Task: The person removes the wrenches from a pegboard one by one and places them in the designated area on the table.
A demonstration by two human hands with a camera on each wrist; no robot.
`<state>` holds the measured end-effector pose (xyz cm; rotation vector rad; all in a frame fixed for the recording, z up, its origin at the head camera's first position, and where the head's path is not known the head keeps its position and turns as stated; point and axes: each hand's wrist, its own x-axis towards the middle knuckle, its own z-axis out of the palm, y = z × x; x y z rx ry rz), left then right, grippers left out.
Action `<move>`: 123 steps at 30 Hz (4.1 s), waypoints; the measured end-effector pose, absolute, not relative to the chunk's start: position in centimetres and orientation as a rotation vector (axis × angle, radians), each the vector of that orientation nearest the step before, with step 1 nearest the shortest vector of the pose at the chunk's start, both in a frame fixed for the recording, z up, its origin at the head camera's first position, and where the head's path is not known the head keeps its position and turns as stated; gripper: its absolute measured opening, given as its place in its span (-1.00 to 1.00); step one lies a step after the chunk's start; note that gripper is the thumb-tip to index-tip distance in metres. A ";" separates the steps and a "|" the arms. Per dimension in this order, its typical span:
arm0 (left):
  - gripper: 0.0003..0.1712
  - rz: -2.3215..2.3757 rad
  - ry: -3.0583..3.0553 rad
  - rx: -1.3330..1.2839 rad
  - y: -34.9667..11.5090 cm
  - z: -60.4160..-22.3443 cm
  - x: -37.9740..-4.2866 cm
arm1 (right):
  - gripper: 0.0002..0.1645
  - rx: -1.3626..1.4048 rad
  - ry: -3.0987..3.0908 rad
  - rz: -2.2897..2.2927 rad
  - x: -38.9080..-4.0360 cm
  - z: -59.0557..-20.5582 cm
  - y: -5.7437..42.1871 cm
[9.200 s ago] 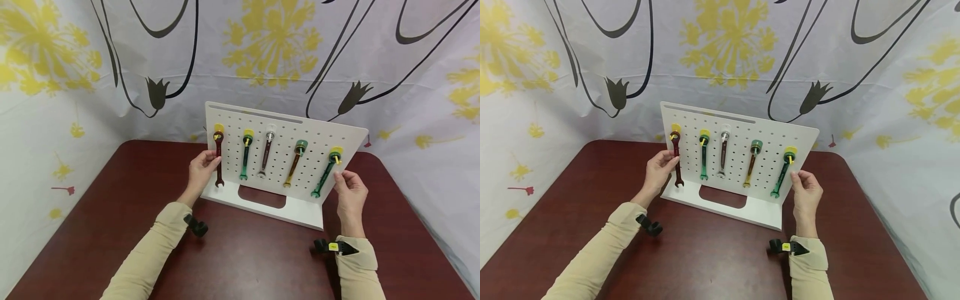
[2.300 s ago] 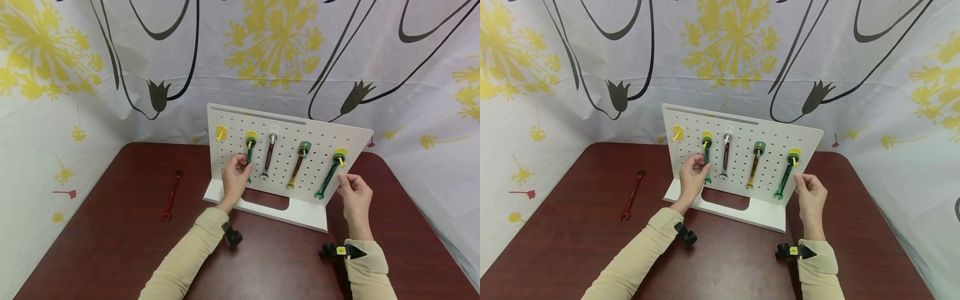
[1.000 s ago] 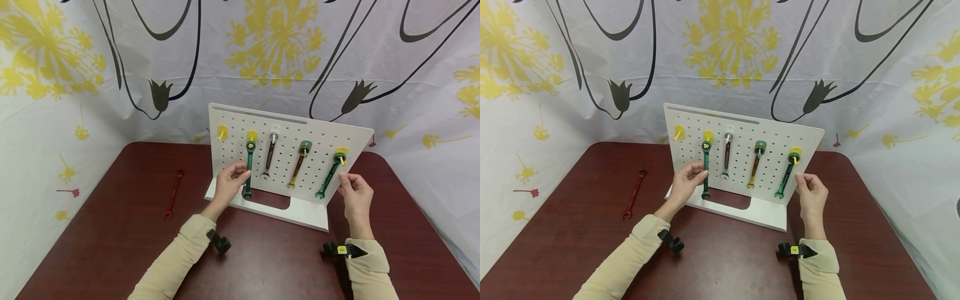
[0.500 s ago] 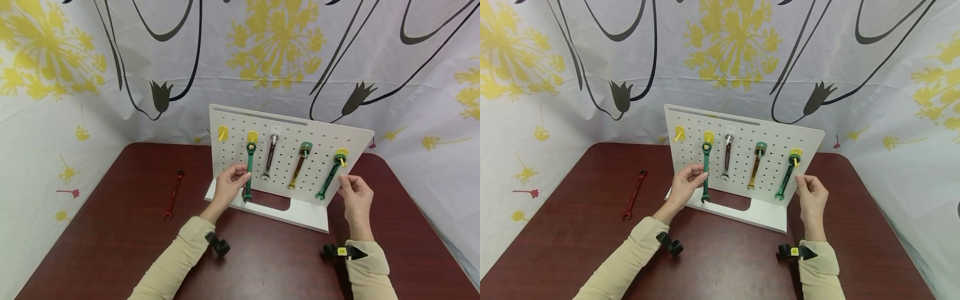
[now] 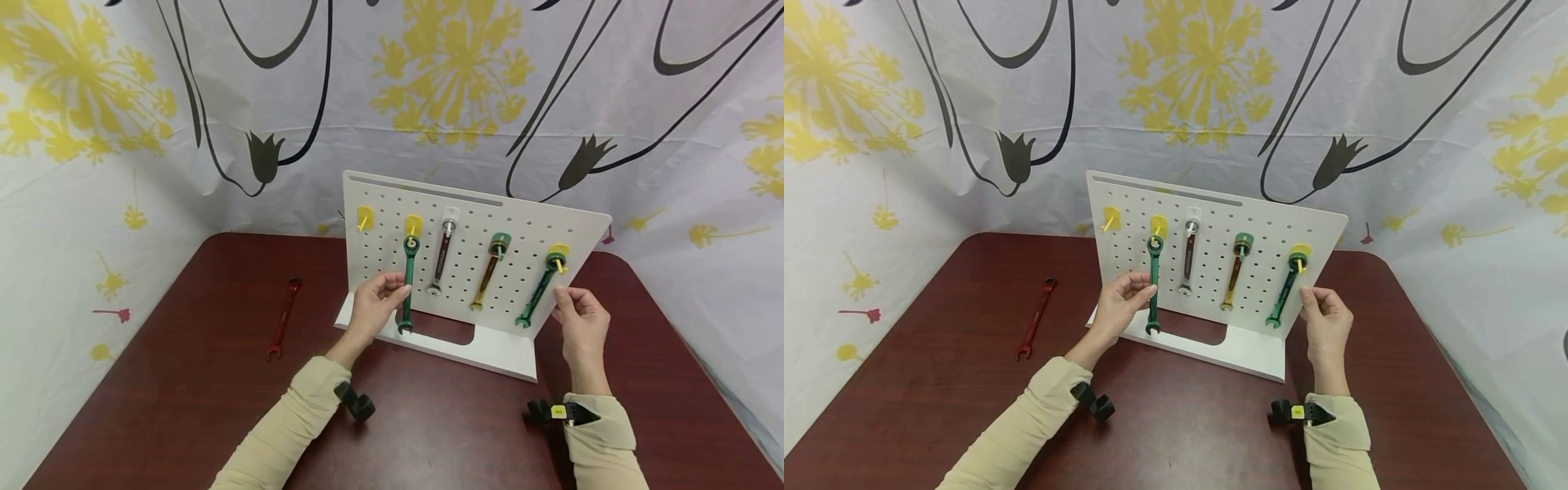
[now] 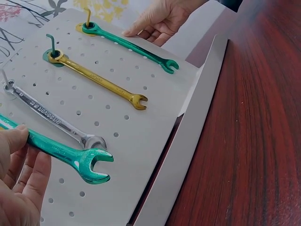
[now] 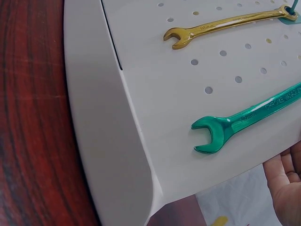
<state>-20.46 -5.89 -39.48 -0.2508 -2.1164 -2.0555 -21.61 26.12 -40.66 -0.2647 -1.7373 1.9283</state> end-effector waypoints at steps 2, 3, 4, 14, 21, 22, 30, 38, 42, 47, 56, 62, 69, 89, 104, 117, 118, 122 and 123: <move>-0.73 -2.059 -2.116 -0.247 -5.9 -40.2 -20.9 | -0.88 -0.268 -1.738 1.927 -21.6 -40.6 26.1; -0.73 -2.063 -2.115 -0.243 -5.9 -40.5 -21.1 | -0.88 -0.269 -1.738 1.929 -21.6 -40.6 26.1; -0.74 -2.061 -2.117 -0.239 -6.0 -40.5 -21.1 | -0.88 -0.269 -1.737 1.930 -21.5 -40.7 26.1; -0.76 -2.130 -2.107 -0.201 -6.1 -40.0 -20.5 | -0.87 -0.254 -1.723 1.936 -21.6 -40.7 26.1; -0.75 -2.261 -2.045 -0.181 -6.2 -39.4 -20.0 | -0.86 -0.258 -1.725 1.939 -21.5 -40.7 26.1; -0.75 -2.272 -2.041 -0.176 -6.2 -39.3 -19.9 | -0.86 -0.259 -1.726 1.939 -21.5 -40.7 26.1; -0.75 -2.354 -2.005 -0.130 -6.3 -38.8 -19.6 | -0.86 -0.252 -1.728 1.933 -21.6 -40.7 26.1; -0.77 -2.394 -1.976 -0.121 -6.4 -38.4 -19.3 | -0.84 -0.222 -1.714 1.942 -21.6 -40.8 26.1; -0.78 -2.398 -1.978 -0.130 -6.4 -38.3 -19.3 | -0.82 -0.228 -1.718 1.942 -21.6 -40.8 26.1; -0.78 -2.399 -1.984 -0.114 -6.7 -38.1 -19.1 | -0.84 -0.240 -1.726 1.938 -21.6 -40.8 26.1; -0.78 -2.359 -1.987 -0.077 -8.3 -38.4 -18.7 | -0.86 -0.238 -1.728 1.940 -21.6 -40.8 26.1; -0.78 -2.316 -2.026 -0.020 -9.8 -39.2 -18.4 | -0.84 -0.234 -1.721 1.948 -21.6 -40.6 26.0; -0.74 -2.245 -2.110 0.078 -12.0 -40.3 -18.0 | -0.86 -0.249 -1.722 1.956 -21.5 -40.7 26.1; -0.53 -2.092 -2.319 0.363 -21.4 -42.4 -17.7 | -0.86 -0.252 -1.709 1.969 -21.7 -40.7 26.2; -0.52 -1.867 -2.458 0.433 -26.7 -43.1 -18.3 | -0.91 -0.266 -1.731 1.953 -21.6 -41.0 26.2; -0.52 -1.537 -2.712 0.475 -28.4 -43.8 -18.6 | -0.90 -0.200 -1.686 1.981 -21.7 -41.1 26.2; -0.52 -1.524 -2.719 0.476 -28.4 -43.9 -18.6 | -0.90 -0.200 -1.683 1.984 -21.7 -41.1 26.2; -0.54 -1.486 -2.736 0.486 -28.6 -44.1 -18.7 | -0.90 -0.205 -1.690 1.982 -21.7 -41.1 26.2; -0.54 -1.474 -2.742 0.486 -28.6 -44.1 -18.7 | -0.90 -0.205 -1.688 1.983 -21.7 -41.1 26.2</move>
